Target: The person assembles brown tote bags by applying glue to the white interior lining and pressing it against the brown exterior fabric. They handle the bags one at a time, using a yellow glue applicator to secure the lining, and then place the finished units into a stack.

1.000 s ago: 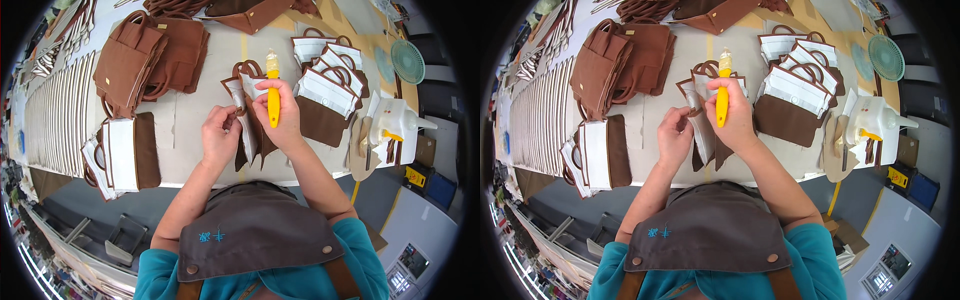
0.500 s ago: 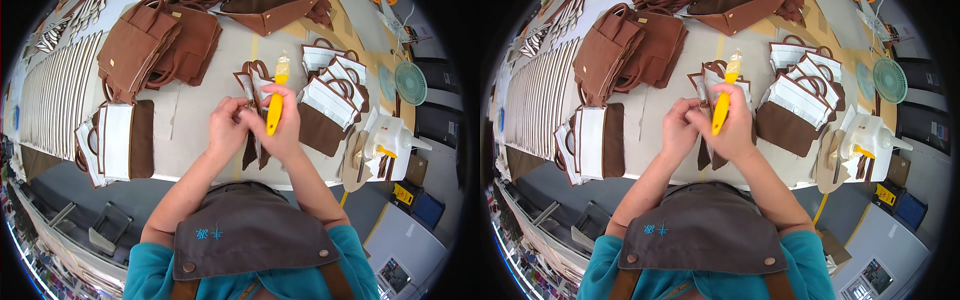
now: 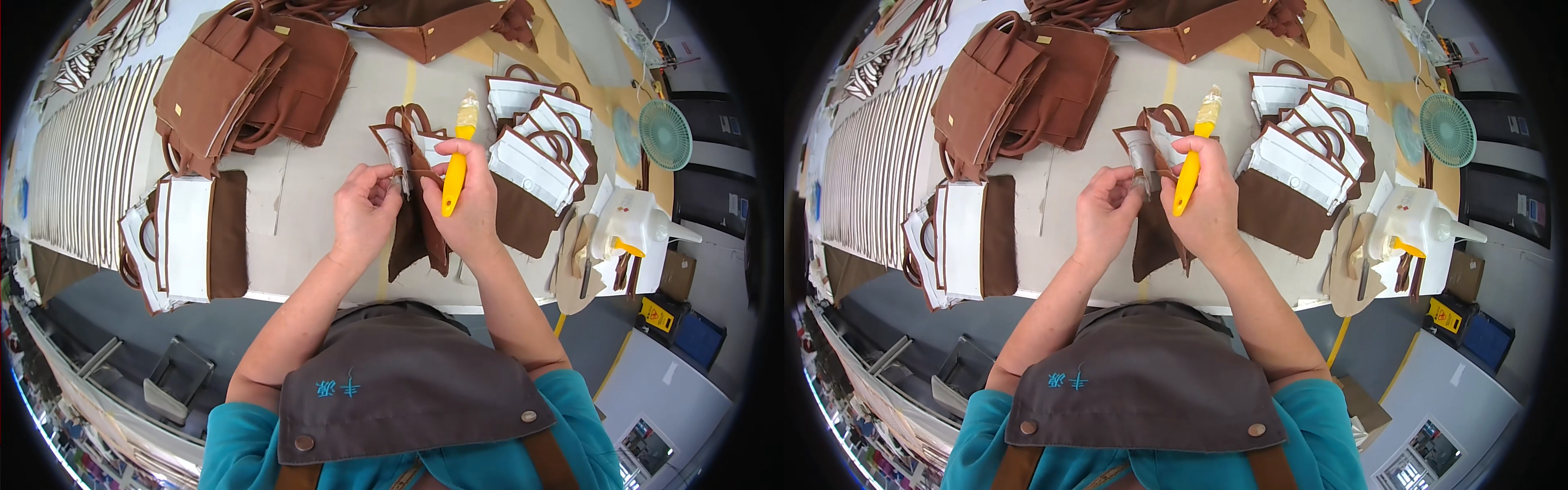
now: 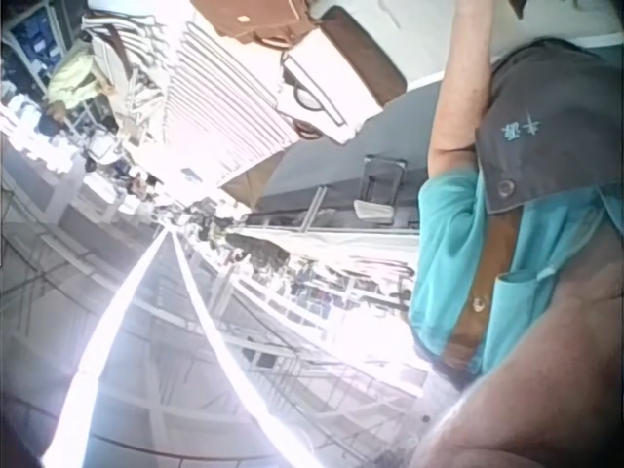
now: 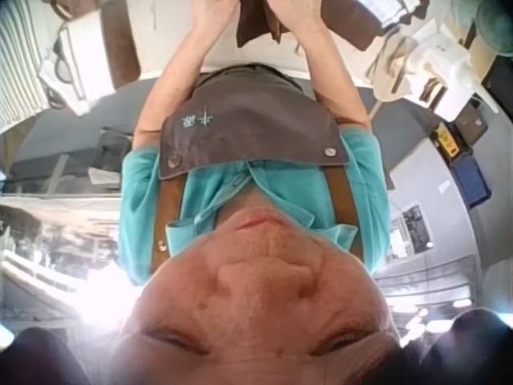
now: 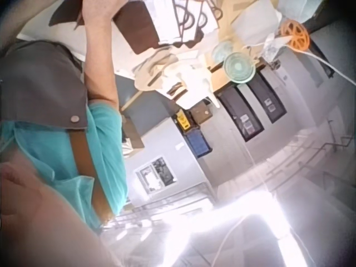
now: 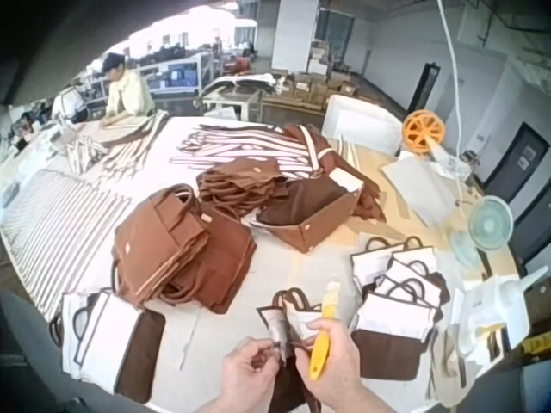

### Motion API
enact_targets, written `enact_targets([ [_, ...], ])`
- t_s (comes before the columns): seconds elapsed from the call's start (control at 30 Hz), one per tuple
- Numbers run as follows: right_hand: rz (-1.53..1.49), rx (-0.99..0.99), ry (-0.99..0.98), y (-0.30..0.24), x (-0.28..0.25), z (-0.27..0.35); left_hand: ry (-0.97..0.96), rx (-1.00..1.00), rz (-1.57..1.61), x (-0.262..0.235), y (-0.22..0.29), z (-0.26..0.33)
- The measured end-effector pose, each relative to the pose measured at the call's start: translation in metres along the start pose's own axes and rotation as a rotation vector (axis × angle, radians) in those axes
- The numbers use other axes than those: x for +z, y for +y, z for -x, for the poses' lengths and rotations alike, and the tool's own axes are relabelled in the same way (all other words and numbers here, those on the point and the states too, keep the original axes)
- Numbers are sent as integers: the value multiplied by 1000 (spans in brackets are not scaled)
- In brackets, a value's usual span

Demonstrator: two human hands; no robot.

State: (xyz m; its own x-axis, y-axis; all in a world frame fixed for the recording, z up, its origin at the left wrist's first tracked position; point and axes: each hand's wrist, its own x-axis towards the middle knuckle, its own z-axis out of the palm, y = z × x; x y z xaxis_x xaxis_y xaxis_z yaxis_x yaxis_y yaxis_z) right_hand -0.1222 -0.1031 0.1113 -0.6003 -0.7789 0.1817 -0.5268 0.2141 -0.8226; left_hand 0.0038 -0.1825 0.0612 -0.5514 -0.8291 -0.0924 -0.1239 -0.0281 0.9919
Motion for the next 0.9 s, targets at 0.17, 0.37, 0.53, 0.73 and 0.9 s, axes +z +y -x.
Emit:
enact_targets([
  [0.17, 68, -18, -48, -5, 12, -3, 19, 127, -147, -6, -5, -1],
  [0.37, 19, -54, -42, -6, 26, -1, 15, 82, -11, -8, -2, -2],
  [0.53, 82, -80, -88, 0, 30, -3, 95, 100, -77, -19, -15, 0],
  [0.73, 69, -75, -123, 1, 41, -4, 131, 99, -112, -23, -22, 0],
  [0.9, 55, -87, -113, 6, 36, -3, 152, 27, -134, -31, -31, -1],
])
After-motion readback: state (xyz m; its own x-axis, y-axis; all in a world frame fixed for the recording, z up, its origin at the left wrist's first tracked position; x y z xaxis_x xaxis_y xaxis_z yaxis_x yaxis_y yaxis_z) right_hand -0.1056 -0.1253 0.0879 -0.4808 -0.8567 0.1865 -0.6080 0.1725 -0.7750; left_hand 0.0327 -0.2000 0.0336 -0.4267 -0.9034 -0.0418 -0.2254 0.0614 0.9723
